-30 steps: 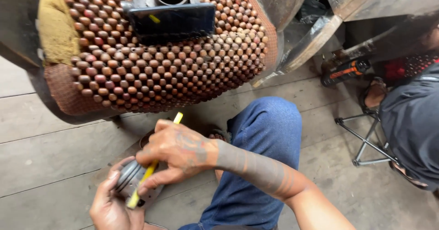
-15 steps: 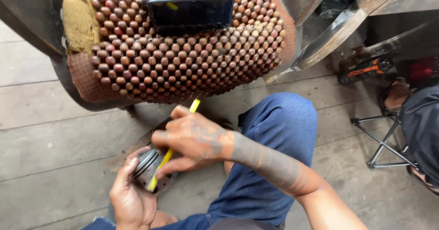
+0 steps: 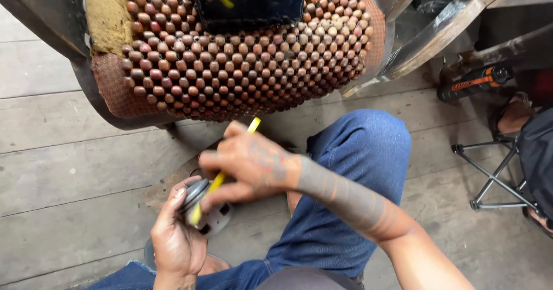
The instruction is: Brushing the exterior of a motorcycle piston using a small brush to remove debris.
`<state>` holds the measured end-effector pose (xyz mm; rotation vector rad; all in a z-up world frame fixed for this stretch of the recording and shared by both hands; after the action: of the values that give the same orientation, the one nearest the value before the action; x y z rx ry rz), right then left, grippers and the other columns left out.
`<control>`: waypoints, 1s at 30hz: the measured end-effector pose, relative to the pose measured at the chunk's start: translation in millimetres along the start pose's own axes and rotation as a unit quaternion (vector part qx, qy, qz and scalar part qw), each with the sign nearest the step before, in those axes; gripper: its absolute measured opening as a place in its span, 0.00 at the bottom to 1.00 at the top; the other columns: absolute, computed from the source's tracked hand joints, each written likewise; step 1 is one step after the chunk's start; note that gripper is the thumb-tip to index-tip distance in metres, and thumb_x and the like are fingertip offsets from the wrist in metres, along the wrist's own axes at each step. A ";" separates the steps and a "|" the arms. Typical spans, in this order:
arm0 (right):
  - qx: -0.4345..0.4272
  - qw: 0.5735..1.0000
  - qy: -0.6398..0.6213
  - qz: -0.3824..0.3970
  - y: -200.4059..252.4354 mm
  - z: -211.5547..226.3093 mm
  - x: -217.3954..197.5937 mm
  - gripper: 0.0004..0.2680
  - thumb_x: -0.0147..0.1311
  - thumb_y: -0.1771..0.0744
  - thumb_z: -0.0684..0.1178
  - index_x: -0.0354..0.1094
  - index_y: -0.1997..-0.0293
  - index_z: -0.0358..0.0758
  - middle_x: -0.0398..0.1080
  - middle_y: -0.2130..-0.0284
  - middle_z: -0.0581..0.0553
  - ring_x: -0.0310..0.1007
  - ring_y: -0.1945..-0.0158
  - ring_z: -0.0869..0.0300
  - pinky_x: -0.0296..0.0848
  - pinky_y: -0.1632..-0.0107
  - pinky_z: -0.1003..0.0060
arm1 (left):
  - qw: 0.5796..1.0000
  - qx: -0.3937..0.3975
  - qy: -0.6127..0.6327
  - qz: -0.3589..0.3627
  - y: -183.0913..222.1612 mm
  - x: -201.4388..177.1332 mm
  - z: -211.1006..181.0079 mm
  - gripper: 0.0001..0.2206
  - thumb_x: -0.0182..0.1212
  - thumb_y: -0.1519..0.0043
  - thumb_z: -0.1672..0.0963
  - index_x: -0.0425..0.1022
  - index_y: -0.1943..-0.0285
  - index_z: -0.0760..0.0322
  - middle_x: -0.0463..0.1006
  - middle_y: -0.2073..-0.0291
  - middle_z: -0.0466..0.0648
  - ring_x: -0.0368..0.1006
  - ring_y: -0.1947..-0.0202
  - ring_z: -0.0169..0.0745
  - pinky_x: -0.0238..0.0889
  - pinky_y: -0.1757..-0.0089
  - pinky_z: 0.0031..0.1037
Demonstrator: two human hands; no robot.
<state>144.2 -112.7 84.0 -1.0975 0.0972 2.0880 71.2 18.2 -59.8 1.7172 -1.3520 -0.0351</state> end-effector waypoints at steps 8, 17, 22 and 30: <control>0.022 0.999 0.038 -0.024 -0.1 -11.9 -0.4 0.17 0.55 0.36 0.66 0.64 0.71 0.43 0.71 0.81 0.48 0.65 0.78 0.53 0.60 0.53 0.60 | 0.999 0.011 0.034 0.002 1.8 2.6 -7.3 0.18 0.42 0.33 0.56 0.69 0.40 0.72 0.75 0.51 0.59 0.70 0.56 0.45 0.63 0.55 0.32; -0.001 0.991 0.100 -0.084 0.8 2.0 -5.4 0.18 0.51 0.35 0.69 0.62 0.72 0.45 0.69 0.84 0.49 0.66 0.80 0.55 0.62 0.57 0.59 | 1.000 -0.001 0.029 -0.006 3.9 -3.5 -2.4 0.19 0.42 0.34 0.56 0.70 0.39 0.71 0.74 0.51 0.56 0.69 0.55 0.43 0.62 0.53 0.33; -0.005 0.999 0.013 -0.040 1.8 0.9 -11.7 0.17 0.53 0.36 0.66 0.63 0.72 0.42 0.70 0.82 0.50 0.69 0.77 0.55 0.61 0.55 0.60 | 1.000 -0.010 0.010 -0.003 4.3 2.5 -6.4 0.20 0.39 0.36 0.56 0.67 0.37 0.70 0.73 0.47 0.60 0.68 0.53 0.46 0.60 0.52 0.34; 0.110 0.982 0.111 -0.104 15.4 -31.5 -51.2 0.16 0.57 0.35 0.65 0.67 0.70 0.42 0.71 0.78 0.47 0.68 0.74 0.54 0.65 0.60 0.62 | 0.998 -0.019 0.063 0.026 2.8 11.0 -13.9 0.28 0.30 0.38 0.52 0.61 0.34 0.75 0.68 0.42 0.70 0.64 0.39 0.66 0.54 0.42 0.51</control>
<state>172.8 -166.1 97.6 -1.1481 0.3015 1.7200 80.8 18.4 -44.6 1.6253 -1.2940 0.0757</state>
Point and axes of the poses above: each hand's wrist, its own y-axis away from the middle knuckle, its own x-axis out of the palm, z = x × y, the point moved 9 cm from there along -y, towards the middle knuckle
